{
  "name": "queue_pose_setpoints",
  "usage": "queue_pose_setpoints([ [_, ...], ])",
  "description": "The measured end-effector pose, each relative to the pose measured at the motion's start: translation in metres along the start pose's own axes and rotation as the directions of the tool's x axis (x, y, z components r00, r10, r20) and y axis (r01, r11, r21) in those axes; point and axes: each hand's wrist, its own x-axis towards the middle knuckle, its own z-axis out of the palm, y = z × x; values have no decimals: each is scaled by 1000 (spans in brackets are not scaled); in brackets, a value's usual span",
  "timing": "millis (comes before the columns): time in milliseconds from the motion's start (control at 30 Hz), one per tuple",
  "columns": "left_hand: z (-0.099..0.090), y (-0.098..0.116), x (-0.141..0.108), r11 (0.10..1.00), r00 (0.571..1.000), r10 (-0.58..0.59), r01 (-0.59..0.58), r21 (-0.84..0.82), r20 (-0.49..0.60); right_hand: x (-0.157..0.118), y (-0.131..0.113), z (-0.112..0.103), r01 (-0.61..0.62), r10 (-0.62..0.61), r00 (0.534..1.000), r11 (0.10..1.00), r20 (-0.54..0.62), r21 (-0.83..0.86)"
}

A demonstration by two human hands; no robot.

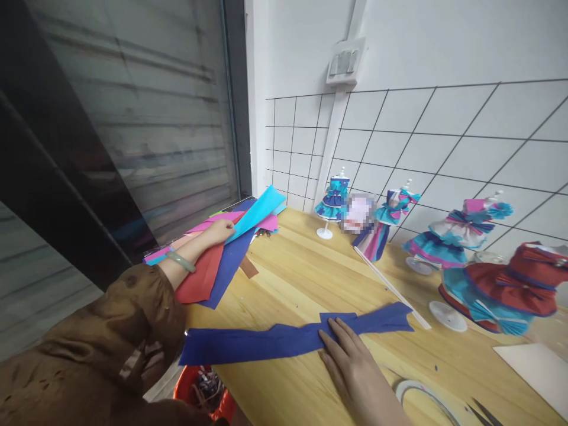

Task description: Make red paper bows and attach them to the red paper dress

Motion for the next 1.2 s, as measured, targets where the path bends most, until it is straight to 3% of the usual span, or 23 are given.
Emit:
queue_pose_setpoints([
  [233,3,-3,-2,995,996,53,-58,78,65,0,-2,0,-25,26,999,999,-29,31],
  [367,7,4,-5,987,997,64,-68,144,35,1,-4,-2,-30,30,1000,999,-1,14],
  [567,-3,-2,5,968,997,6,11,249,-71,1,-4,-3,-18,18,999,1000,32,-23],
  [667,0,-1,2,960,997,35,-15,280,-67,0,-4,-2,-11,13,999,999,33,-44],
  [900,40,32,-11,894,959,275,-282,347,69,1,-6,-5,-52,52,998,999,46,-10],
  [1067,76,57,11,789,911,373,-411,457,175,3,-8,-8,-85,83,995,996,63,23],
  [1200,93,66,30,728,890,386,-456,511,244,4,-7,-8,-79,76,995,996,60,48],
])
